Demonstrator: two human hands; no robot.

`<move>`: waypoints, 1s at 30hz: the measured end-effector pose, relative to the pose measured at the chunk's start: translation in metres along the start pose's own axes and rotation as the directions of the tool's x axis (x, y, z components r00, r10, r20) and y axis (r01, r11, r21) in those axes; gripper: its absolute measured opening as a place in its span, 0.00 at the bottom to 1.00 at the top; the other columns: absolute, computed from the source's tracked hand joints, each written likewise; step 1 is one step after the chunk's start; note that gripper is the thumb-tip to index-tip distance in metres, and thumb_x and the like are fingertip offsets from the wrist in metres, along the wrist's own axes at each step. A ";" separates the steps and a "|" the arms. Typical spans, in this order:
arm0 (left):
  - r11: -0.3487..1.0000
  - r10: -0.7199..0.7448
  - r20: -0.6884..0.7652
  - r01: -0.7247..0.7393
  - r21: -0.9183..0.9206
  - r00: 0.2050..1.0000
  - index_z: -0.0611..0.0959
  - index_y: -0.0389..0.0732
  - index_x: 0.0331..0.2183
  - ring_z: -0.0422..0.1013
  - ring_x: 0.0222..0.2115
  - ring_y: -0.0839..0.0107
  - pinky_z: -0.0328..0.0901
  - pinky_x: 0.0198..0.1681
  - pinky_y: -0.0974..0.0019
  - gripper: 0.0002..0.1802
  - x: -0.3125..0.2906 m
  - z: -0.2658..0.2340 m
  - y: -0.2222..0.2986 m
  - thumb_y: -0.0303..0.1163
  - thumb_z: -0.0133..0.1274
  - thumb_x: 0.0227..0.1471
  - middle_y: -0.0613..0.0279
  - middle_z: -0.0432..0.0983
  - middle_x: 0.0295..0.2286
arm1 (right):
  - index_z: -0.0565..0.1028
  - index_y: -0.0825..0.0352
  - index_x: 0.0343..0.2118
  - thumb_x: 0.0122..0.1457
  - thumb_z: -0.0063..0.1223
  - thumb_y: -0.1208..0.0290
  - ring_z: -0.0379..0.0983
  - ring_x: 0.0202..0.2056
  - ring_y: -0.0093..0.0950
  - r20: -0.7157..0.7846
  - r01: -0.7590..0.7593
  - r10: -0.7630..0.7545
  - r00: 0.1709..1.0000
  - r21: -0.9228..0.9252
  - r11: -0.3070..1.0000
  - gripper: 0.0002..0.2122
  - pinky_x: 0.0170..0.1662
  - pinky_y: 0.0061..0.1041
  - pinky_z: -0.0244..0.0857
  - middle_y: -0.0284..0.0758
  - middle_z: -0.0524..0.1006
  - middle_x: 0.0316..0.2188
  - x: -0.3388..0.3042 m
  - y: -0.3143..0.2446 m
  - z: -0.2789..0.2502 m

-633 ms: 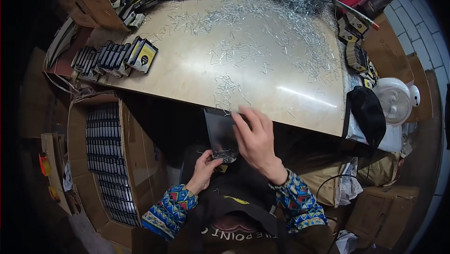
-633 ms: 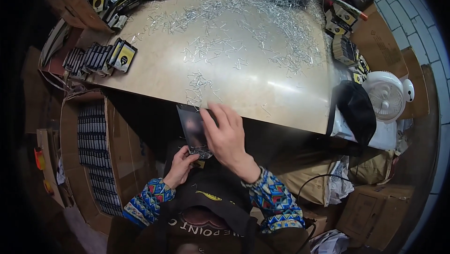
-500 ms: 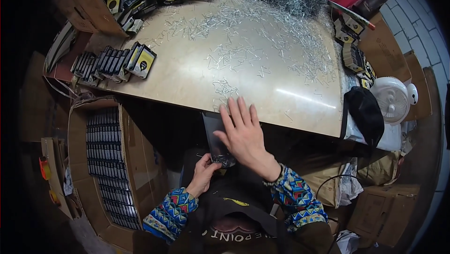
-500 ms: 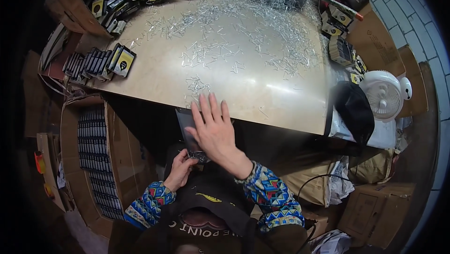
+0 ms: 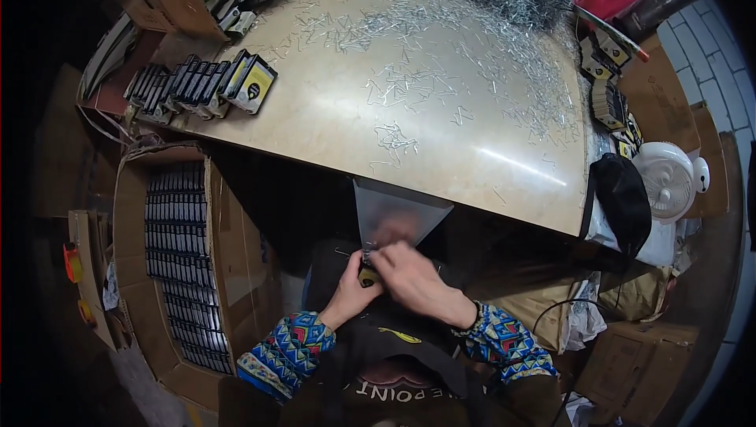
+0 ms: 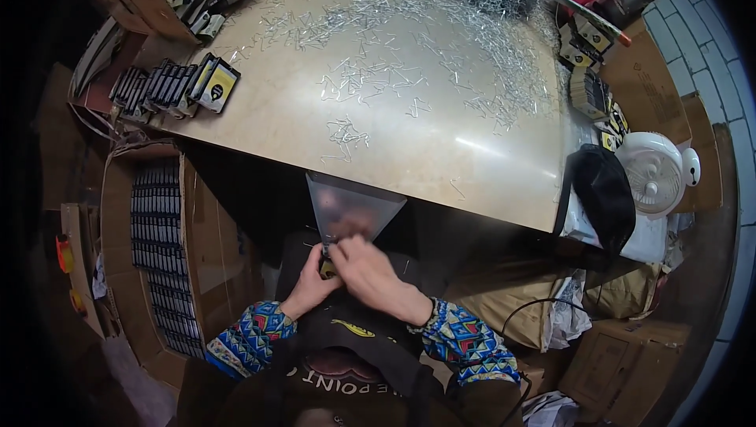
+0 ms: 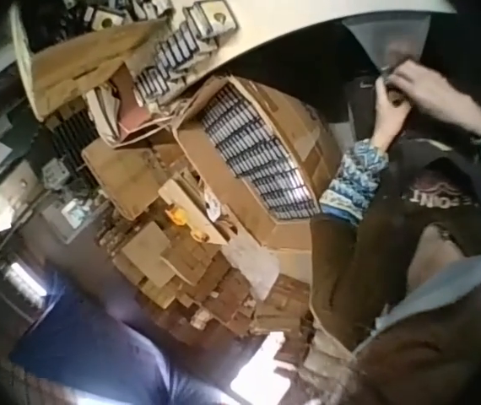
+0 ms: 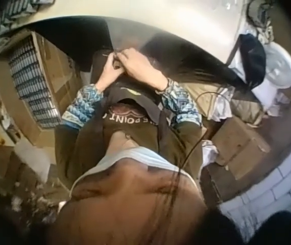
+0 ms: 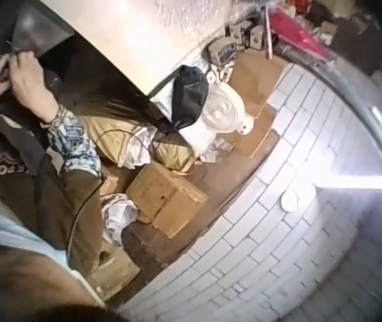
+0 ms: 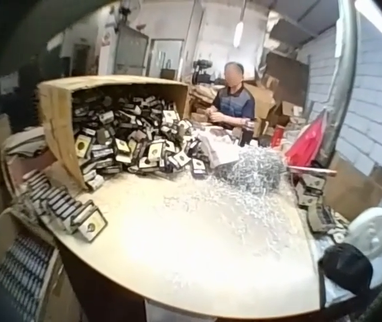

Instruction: Packaging small items into cardboard boxes at an assembly workbench.

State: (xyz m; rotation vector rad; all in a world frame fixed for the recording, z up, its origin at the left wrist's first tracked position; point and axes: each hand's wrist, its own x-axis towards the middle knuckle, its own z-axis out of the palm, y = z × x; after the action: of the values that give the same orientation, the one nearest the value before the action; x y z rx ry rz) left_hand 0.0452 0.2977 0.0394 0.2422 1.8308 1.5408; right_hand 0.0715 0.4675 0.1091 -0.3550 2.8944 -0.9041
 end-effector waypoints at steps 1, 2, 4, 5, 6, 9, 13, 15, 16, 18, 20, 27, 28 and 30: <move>1.000 -0.002 -0.005 0.002 0.000 1.000 0.64 0.35 0.54 0.70 0.44 0.64 0.65 0.49 0.63 0.38 -0.002 0.000 -0.002 0.31 0.65 0.45 0.52 0.71 0.45 | 0.72 0.72 0.44 0.46 0.52 0.81 0.69 0.39 0.41 0.066 0.035 -0.038 0.997 0.052 0.998 0.18 0.42 0.35 0.67 0.42 0.72 0.39 -0.005 -0.001 0.001; 0.987 0.085 -0.034 -0.079 0.142 0.996 0.63 0.35 0.55 0.68 0.46 0.58 0.64 0.50 0.60 0.40 -0.004 0.000 -0.004 0.31 0.65 0.43 0.48 0.70 0.45 | 0.72 0.72 0.44 0.46 0.52 0.81 0.69 0.39 0.41 0.068 0.038 -0.042 0.997 0.054 0.998 0.18 0.42 0.35 0.67 0.42 0.72 0.39 -0.005 -0.003 -0.002; 0.881 0.262 -0.049 -0.218 0.419 0.964 0.60 0.35 0.56 0.65 0.48 0.45 0.64 0.50 0.53 0.45 -0.007 0.001 -0.008 0.31 0.66 0.39 0.42 0.66 0.45 | 0.72 0.72 0.46 0.45 0.53 0.80 0.69 0.40 0.40 -0.205 0.014 -0.001 0.979 0.062 0.998 0.21 0.42 0.34 0.67 0.42 0.72 0.39 -0.001 -0.002 -0.007; 0.882 0.273 -0.111 -0.202 0.426 0.956 0.63 0.34 0.53 0.67 0.46 0.43 0.64 0.49 0.53 0.42 -0.005 0.004 0.001 0.30 0.66 0.38 0.42 0.67 0.44 | 0.72 0.72 0.46 0.44 0.55 0.80 0.70 0.42 0.40 -0.266 0.025 -0.044 0.963 -0.075 0.997 0.22 0.42 0.33 0.67 0.41 0.73 0.40 0.002 0.002 -0.003; 0.882 0.275 -0.105 -0.207 0.424 0.956 0.63 0.34 0.53 0.67 0.46 0.43 0.64 0.49 0.53 0.42 -0.004 0.005 0.001 0.30 0.66 0.38 0.42 0.67 0.44 | 0.72 0.72 0.46 0.44 0.55 0.80 0.70 0.42 0.40 -0.268 0.019 -0.039 0.963 -0.078 0.997 0.22 0.42 0.33 0.67 0.41 0.73 0.40 -0.002 0.003 0.002; 0.870 0.226 -0.139 -0.135 0.474 0.964 0.68 0.35 0.45 0.71 0.38 0.43 0.65 0.44 0.50 0.32 -0.002 0.006 0.005 0.30 0.64 0.39 0.45 0.71 0.39 | 0.72 0.72 0.46 0.44 0.56 0.78 0.69 0.44 0.39 -0.126 0.100 -0.098 0.987 0.010 0.995 0.22 0.44 0.33 0.65 0.41 0.72 0.44 -0.011 0.002 0.015; 0.784 0.351 -0.147 -0.204 0.587 0.925 0.69 0.36 0.44 0.72 0.37 0.46 0.66 0.38 0.50 0.30 0.006 0.004 -0.005 0.31 0.64 0.39 0.47 0.74 0.36 | 0.72 0.73 0.46 0.44 0.56 0.79 0.69 0.44 0.40 -0.025 0.056 -0.056 0.998 -0.028 0.998 0.22 0.44 0.34 0.65 0.42 0.72 0.44 -0.014 0.001 0.020; 0.810 0.323 -0.133 -0.201 0.550 0.937 0.69 0.36 0.44 0.72 0.36 0.46 0.65 0.40 0.50 0.31 0.006 0.002 -0.017 0.31 0.64 0.38 0.47 0.74 0.36 | 0.73 0.72 0.46 0.48 0.55 0.80 0.69 0.46 0.40 -0.028 0.032 -0.028 0.999 0.135 0.990 0.19 0.47 0.34 0.65 0.42 0.73 0.46 -0.016 -0.003 0.024; 0.837 0.292 -0.116 -0.195 0.511 0.949 0.70 0.35 0.44 0.72 0.36 0.46 0.65 0.41 0.51 0.31 0.007 0.000 -0.024 0.31 0.64 0.38 0.47 0.74 0.36 | 0.73 0.72 0.47 0.50 0.55 0.80 0.69 0.46 0.40 -0.105 0.047 -0.027 0.994 0.196 0.980 0.18 0.47 0.34 0.65 0.41 0.73 0.47 -0.016 -0.003 0.024; 0.796 0.384 -0.128 -0.257 0.548 0.914 0.70 0.35 0.45 0.73 0.36 0.47 0.65 0.41 0.51 0.32 0.002 -0.002 -0.016 0.30 0.64 0.37 0.47 0.74 0.36 | 0.74 0.71 0.46 0.51 0.55 0.81 0.71 0.44 0.40 -0.182 0.057 -0.010 0.983 0.254 0.966 0.17 0.45 0.33 0.66 0.41 0.74 0.46 -0.013 -0.001 0.011; 0.719 0.422 -0.016 -0.324 0.615 0.906 0.69 0.35 0.46 0.71 0.36 0.43 0.66 0.40 0.49 0.33 -0.004 -0.020 -0.017 0.28 0.65 0.37 0.45 0.73 0.36 | 0.74 0.71 0.46 0.53 0.55 0.81 0.72 0.43 0.39 -0.260 0.078 0.006 0.966 0.313 0.947 0.15 0.44 0.33 0.68 0.41 0.75 0.44 -0.012 -0.001 -0.005; 0.855 0.459 -0.190 -0.373 0.361 0.868 0.68 0.36 0.51 0.74 0.35 0.62 0.69 0.39 0.64 0.41 -0.004 -0.018 0.017 0.27 0.68 0.34 0.54 0.73 0.35 | 0.78 0.70 0.42 0.56 0.57 0.78 0.75 0.29 0.33 -0.312 0.003 0.133 0.941 0.402 0.916 0.10 0.33 0.28 0.69 0.40 0.79 0.30 -0.005 0.000 -0.030; 0.855 0.454 -0.201 -0.360 0.375 0.868 0.67 0.36 0.52 0.74 0.34 0.62 0.69 0.39 0.64 0.42 0.004 -0.017 0.023 0.27 0.69 0.34 0.54 0.73 0.35 | 0.78 0.70 0.41 0.56 0.57 0.78 0.75 0.28 0.33 -0.289 -0.034 0.159 0.944 0.396 0.918 0.09 0.32 0.28 0.69 0.40 0.78 0.29 -0.003 -0.002 -0.034; 0.800 0.542 -0.191 -0.433 0.416 0.818 0.67 0.35 0.52 0.74 0.34 0.61 0.69 0.39 0.63 0.43 0.011 -0.013 0.033 0.27 0.69 0.33 0.53 0.73 0.36 | 0.78 0.70 0.40 0.56 0.58 0.77 0.75 0.27 0.34 -0.273 -0.080 0.196 0.942 0.385 0.919 0.09 0.31 0.28 0.68 0.40 0.78 0.28 0.001 -0.007 -0.038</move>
State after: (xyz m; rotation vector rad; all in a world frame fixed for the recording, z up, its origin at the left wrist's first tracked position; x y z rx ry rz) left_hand 0.0190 0.3025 0.0660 0.7481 2.4347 1.6387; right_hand 0.0662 0.4823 0.1443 0.0298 2.8633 -1.5656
